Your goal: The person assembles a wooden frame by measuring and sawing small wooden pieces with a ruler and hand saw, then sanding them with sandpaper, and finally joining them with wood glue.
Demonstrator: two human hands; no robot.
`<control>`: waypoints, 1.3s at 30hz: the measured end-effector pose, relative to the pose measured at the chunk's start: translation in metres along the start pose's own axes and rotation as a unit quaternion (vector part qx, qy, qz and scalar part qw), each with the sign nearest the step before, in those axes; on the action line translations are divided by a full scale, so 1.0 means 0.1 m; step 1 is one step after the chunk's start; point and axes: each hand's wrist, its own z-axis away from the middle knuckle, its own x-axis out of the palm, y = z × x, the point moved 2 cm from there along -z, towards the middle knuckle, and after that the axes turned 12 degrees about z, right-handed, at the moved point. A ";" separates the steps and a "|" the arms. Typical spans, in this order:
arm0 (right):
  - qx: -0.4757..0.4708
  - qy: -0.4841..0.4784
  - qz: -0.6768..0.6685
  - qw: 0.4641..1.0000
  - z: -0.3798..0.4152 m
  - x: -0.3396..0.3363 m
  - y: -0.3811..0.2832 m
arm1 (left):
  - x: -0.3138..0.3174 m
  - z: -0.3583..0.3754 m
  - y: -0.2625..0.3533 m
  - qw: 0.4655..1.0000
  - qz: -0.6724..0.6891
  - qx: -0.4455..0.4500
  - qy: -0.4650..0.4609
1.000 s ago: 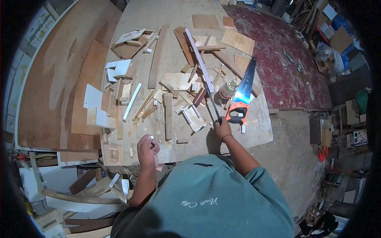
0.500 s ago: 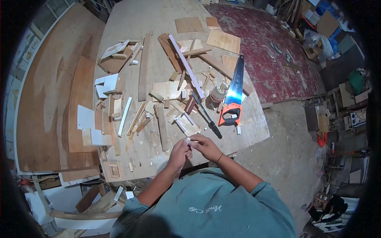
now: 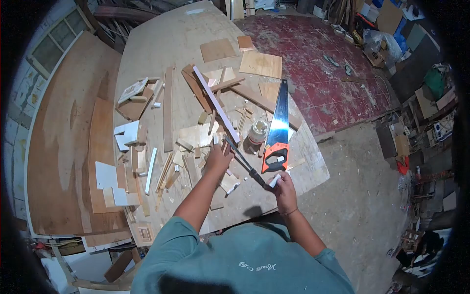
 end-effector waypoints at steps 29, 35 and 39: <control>-0.108 -0.310 0.233 0.915 -0.19 -0.77 -1.17 | -0.11 1.76 1.53 0.658 0.714 -0.085 -0.222; -0.239 -0.355 0.329 0.842 -0.12 -0.58 -1.66 | 0.04 2.17 2.01 0.643 0.737 -0.011 -0.207; -0.446 -0.320 0.352 0.758 -0.14 -0.44 -1.73 | 0.10 2.24 2.10 0.639 0.747 -0.112 -0.143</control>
